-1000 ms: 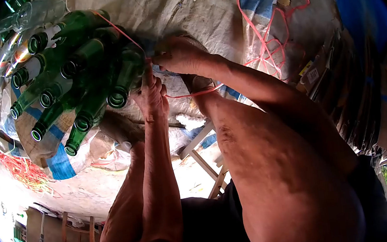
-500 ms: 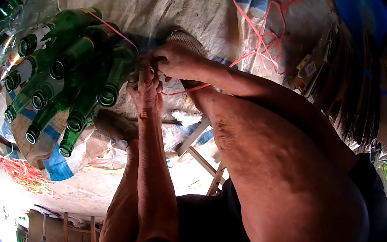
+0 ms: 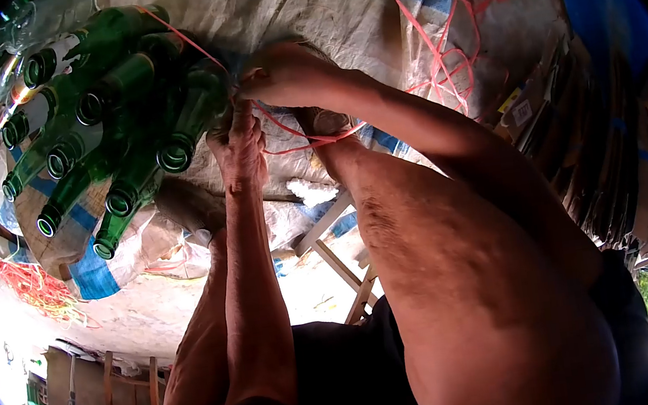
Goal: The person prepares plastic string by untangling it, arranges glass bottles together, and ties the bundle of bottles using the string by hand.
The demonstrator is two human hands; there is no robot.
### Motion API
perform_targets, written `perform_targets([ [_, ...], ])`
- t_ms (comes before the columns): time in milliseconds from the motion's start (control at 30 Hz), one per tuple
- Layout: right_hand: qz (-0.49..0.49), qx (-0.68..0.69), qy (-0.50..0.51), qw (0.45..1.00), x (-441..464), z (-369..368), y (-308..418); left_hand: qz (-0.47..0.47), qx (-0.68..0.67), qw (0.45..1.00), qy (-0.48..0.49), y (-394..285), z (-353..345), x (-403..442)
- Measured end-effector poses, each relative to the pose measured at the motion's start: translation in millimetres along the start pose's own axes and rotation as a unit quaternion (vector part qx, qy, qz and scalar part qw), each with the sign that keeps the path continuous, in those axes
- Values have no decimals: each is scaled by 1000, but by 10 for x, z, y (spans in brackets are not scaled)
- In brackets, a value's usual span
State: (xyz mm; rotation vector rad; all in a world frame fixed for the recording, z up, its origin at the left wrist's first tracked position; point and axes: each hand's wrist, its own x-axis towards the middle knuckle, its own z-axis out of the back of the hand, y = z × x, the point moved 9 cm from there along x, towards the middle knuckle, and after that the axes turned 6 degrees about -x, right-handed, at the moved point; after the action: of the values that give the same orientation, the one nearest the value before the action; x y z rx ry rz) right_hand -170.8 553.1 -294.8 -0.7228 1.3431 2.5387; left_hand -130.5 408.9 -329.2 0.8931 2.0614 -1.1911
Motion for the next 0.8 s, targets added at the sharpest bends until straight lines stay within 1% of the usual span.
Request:
perform_targets([
  [67,3,25,-9,1000,70,-18,37,-19,27,999,-7,-39,-8,6],
  [167,-7,30,10,999,113,-34,6,-33,54,998,-12,-72,-31,-9],
  [200,5,14,5,1000,131,-21,17,-36,60,997,-11,-77,-55,-7],
  [267,31,-17,-1,999,152,-22,76,-8,50,999,-18,-115,-132,-70],
  [300,3,33,23,999,131,-70,33,6,45,999,-24,-115,-140,-111],
  [367,-48,130,69,988,97,-129,2,14,28,997,-73,-86,-56,-129],
  [400,-49,124,63,989,88,-108,24,17,19,995,-97,-74,-14,-139],
  [467,-53,112,51,991,47,-75,67,30,7,996,-85,-108,-49,-154],
  [533,-68,131,54,988,25,-89,49,43,-13,997,-68,-140,-83,-164],
  [567,-76,140,54,986,16,-98,41,52,-3,996,-69,-133,-73,-165],
  [667,-52,153,26,986,60,-124,0,70,21,994,-76,-86,-30,-146],
  [800,-100,217,60,969,15,-183,-65,69,26,993,-88,-52,-1,-134],
])
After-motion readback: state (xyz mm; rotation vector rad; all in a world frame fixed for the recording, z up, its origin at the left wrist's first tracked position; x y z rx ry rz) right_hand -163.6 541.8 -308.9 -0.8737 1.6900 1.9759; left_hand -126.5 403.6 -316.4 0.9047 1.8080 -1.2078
